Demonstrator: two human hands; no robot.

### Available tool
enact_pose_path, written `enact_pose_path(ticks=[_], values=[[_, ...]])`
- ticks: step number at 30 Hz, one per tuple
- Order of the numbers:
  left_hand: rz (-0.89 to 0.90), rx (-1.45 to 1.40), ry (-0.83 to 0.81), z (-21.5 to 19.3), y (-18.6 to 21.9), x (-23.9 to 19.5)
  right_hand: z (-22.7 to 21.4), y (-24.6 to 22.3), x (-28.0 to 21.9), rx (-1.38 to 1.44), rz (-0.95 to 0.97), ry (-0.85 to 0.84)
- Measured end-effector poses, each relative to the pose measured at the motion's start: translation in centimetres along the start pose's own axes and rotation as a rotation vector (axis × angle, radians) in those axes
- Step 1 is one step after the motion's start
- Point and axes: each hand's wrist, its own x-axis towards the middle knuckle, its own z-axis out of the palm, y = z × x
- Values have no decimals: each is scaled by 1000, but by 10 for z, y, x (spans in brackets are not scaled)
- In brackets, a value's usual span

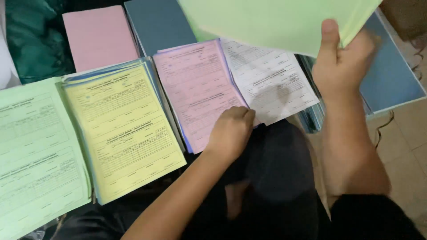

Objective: The person sits on the floor and organizes stacks of colored paper and documents. They pick up sheets, fold them, and place them into piles, occasionally adjusting the stacks to keep them aligned.

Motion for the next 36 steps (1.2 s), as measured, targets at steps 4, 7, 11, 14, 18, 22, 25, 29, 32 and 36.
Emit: enact_pose_path(ticks=[4,7,11,14,18,22,25,29,32,36], values=[[18,350,-373,97,-14,40,-10,63,-42,-368,-469,-327],[-70,434,-485,95,2,51,-12,105,-100,-294,-399,-618],[12,466,-287,122,-26,14,-24,145,-159,-140,47,-1062],[78,466,-137,108,-21,17,-37,95,-132,-112,218,-1112],[105,462,19,98,-10,23,-33,112,-138,-71,230,-1128],[-23,418,19,37,-15,1,-28,167,-153,-125,345,-971],[-176,426,-163,-30,-31,-31,-45,170,-138,-187,291,-700],[-323,376,-425,-78,-30,-61,-6,74,-92,-278,-119,-337],[-365,319,-502,-85,-37,-61,53,-3,-84,-163,-312,-503],[-338,355,-459,-67,-58,-79,91,-22,-121,-152,-259,-860]])
